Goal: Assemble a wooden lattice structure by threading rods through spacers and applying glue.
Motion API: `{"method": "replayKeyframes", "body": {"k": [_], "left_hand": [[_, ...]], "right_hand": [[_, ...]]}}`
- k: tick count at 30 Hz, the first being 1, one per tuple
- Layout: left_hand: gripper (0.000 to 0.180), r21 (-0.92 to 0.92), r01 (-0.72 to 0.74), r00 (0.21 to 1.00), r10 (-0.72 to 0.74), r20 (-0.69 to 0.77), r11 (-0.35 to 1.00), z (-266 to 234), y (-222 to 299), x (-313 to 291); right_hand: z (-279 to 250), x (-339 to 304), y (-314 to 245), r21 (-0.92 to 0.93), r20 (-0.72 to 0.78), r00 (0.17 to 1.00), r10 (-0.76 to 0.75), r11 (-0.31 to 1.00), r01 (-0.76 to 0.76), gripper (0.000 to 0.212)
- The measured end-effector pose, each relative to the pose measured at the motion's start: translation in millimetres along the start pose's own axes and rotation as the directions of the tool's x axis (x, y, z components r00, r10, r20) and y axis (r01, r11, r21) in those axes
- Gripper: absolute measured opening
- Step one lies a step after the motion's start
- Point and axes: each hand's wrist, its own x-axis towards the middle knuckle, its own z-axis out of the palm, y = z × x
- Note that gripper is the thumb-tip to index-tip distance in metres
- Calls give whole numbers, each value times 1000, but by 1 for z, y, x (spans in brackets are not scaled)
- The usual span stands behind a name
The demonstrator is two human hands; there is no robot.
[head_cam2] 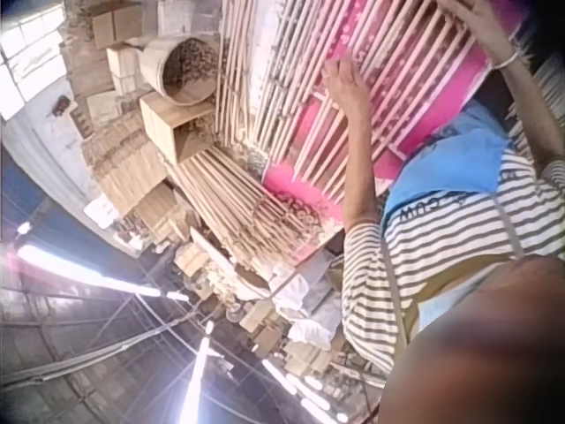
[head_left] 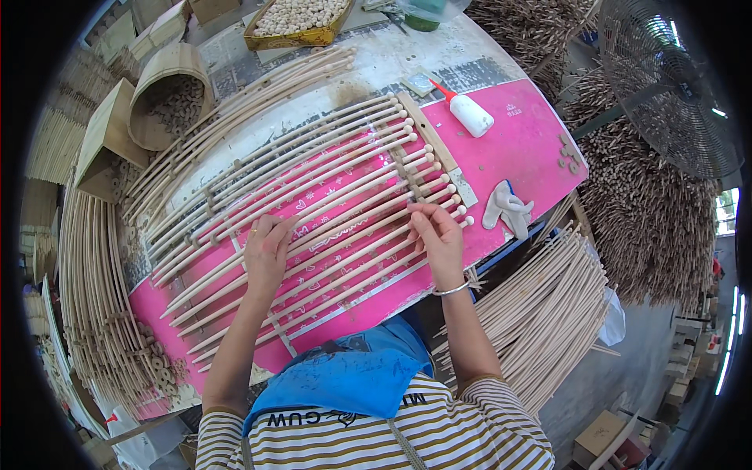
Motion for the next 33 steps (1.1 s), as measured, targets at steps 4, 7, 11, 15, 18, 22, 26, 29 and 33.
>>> {"method": "replayKeyframes", "body": {"k": [4, 7, 11, 15, 18, 22, 26, 29, 33], "left_hand": [[28, -26, 7, 1000, -7, -10, 1000, -1, 1, 1], [29, -48, 4, 1000, -5, -21, 999, -2, 4, 2], [31, -91, 0, 1000, -1, -5, 996, -5, 6, 3], [31, -86, -20, 1000, 19, -13, 996, -6, 5, 4], [32, -75, -3, 1000, 5, 17, 997, -4, 4, 4], [30, -89, 2, 999, 2, 39, 996, -3, 2, 4], [28, -80, 13, 998, -8, 69, 997, -4, -2, 6], [28, -30, -17, 998, 19, 58, 999, -2, -4, 7], [29, 29, -38, 999, 37, 36, 999, 2, -3, 7]], "right_hand": [[-5, 35, -15, -501, -3, 901, -434, 780, 374, 24], [-5, 61, -22, -701, 117, 856, -504, 568, 431, 32], [-3, 84, -24, -807, 309, 792, -526, 297, 511, 35], [-5, 91, -21, -799, 363, 763, -535, 242, 551, 35], [-9, 93, -18, -786, 365, 768, -525, 268, 557, 33], [-11, 97, -16, -788, 367, 777, -512, 273, 552, 31], [-9, 100, -16, -790, 350, 806, -477, 313, 528, 30], [-8, 101, -16, -791, 294, 857, -422, 396, 467, 29], [-13, 101, -18, -777, 256, 906, -338, 486, 401, 31]]}}
